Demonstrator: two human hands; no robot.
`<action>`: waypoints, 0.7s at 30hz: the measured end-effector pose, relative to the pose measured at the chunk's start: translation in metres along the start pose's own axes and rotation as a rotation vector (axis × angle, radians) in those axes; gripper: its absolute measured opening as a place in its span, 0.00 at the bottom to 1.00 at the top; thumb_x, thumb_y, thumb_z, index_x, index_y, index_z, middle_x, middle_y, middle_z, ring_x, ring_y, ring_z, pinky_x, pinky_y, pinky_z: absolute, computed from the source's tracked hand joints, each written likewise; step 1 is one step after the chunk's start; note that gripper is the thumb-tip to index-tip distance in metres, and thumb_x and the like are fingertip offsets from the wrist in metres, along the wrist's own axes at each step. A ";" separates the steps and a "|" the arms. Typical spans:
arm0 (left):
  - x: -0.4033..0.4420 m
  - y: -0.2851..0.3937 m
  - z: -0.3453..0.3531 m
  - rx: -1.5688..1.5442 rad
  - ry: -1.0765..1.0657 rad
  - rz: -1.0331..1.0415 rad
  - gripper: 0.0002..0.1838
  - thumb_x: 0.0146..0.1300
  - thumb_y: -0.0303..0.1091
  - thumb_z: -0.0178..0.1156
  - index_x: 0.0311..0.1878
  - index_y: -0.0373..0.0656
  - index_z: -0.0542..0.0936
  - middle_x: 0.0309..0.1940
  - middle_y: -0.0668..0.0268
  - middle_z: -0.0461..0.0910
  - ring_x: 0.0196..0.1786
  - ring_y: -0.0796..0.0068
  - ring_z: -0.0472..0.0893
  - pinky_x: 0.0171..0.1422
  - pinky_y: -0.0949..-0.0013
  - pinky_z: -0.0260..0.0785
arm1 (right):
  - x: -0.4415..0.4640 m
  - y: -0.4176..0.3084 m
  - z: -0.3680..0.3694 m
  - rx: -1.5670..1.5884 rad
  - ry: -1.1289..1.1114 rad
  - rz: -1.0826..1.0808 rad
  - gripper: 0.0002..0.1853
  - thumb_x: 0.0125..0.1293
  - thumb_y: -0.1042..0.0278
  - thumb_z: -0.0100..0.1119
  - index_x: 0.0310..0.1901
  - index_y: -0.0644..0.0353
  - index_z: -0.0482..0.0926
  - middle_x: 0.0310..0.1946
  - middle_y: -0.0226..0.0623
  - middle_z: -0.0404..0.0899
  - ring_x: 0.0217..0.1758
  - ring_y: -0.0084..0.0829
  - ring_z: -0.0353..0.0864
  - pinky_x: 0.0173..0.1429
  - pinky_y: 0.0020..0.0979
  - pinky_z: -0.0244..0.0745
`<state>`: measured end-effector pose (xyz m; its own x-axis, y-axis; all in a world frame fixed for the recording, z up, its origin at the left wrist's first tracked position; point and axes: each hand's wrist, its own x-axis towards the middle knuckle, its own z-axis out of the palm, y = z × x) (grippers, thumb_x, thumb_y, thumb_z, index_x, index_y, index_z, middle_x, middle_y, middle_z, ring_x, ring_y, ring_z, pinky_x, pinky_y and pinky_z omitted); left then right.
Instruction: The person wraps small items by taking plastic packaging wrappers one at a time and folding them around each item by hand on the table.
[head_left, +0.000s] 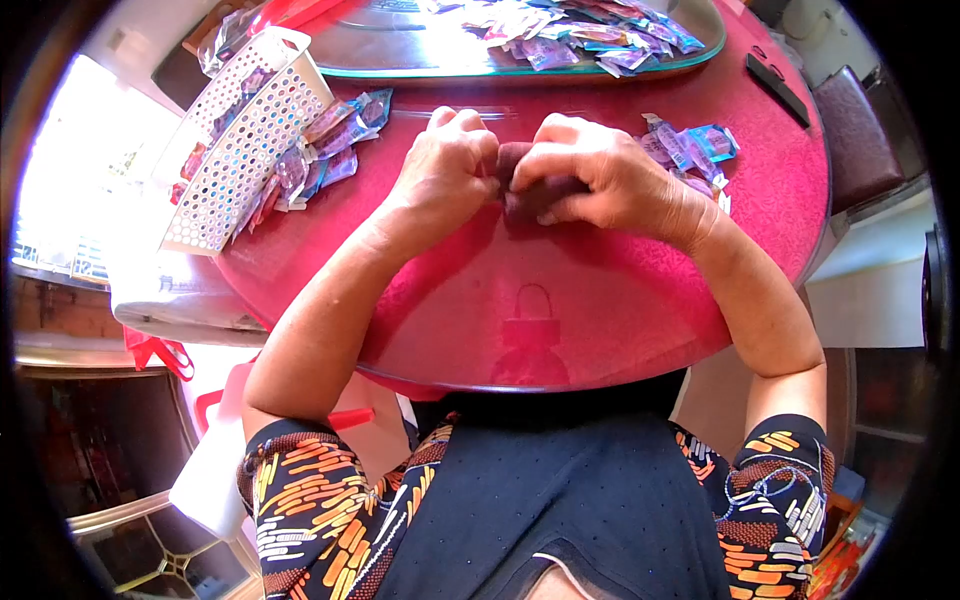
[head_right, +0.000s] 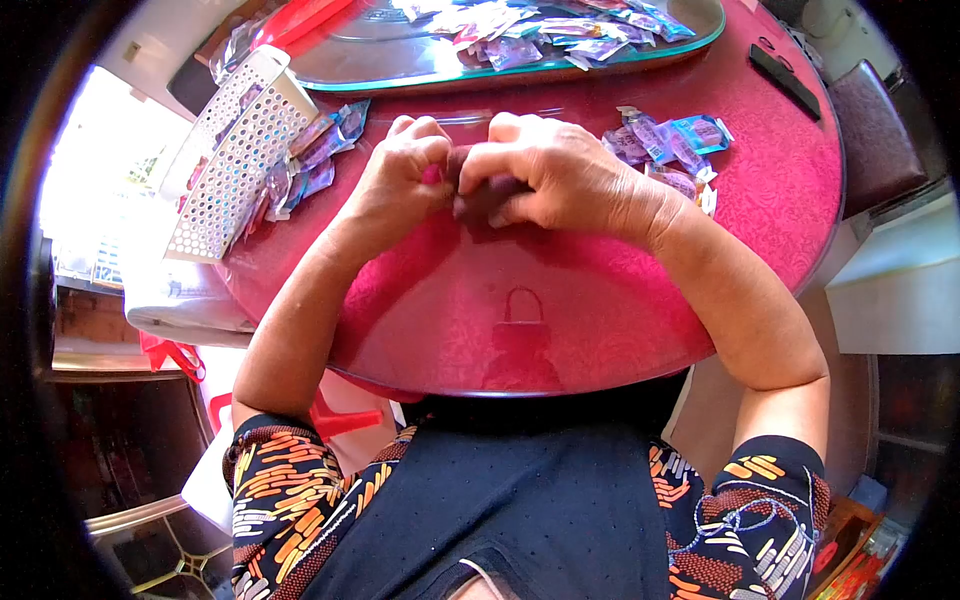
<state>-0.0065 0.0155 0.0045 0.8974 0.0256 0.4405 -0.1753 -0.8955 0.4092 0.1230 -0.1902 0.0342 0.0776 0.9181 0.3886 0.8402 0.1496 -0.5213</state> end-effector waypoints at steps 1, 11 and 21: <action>-0.001 0.001 -0.001 -0.020 -0.008 -0.008 0.15 0.49 0.32 0.82 0.29 0.43 0.81 0.36 0.66 0.80 0.48 0.59 0.76 0.53 0.56 0.72 | 0.000 -0.001 0.000 -0.061 -0.012 -0.069 0.14 0.55 0.67 0.80 0.44 0.45 0.89 0.38 0.35 0.78 0.47 0.43 0.83 0.50 0.44 0.78; 0.000 0.008 -0.005 -0.075 -0.023 -0.025 0.13 0.51 0.31 0.81 0.31 0.43 0.83 0.36 0.66 0.80 0.48 0.60 0.76 0.53 0.57 0.72 | -0.006 0.010 -0.041 -0.095 -0.050 0.216 0.16 0.53 0.75 0.76 0.45 0.50 0.89 0.39 0.38 0.83 0.46 0.42 0.85 0.54 0.41 0.81; 0.002 0.010 0.001 -0.083 0.086 0.052 0.09 0.54 0.26 0.77 0.37 0.44 0.87 0.37 0.66 0.81 0.48 0.61 0.77 0.55 0.58 0.72 | -0.007 0.035 -0.029 0.098 0.224 0.261 0.16 0.60 0.70 0.77 0.50 0.51 0.89 0.43 0.41 0.89 0.49 0.43 0.89 0.59 0.41 0.83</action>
<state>-0.0062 0.0061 0.0090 0.8489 0.0214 0.5281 -0.2568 -0.8566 0.4475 0.1676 -0.2021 0.0349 0.4077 0.8285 0.3839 0.7221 -0.0352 -0.6909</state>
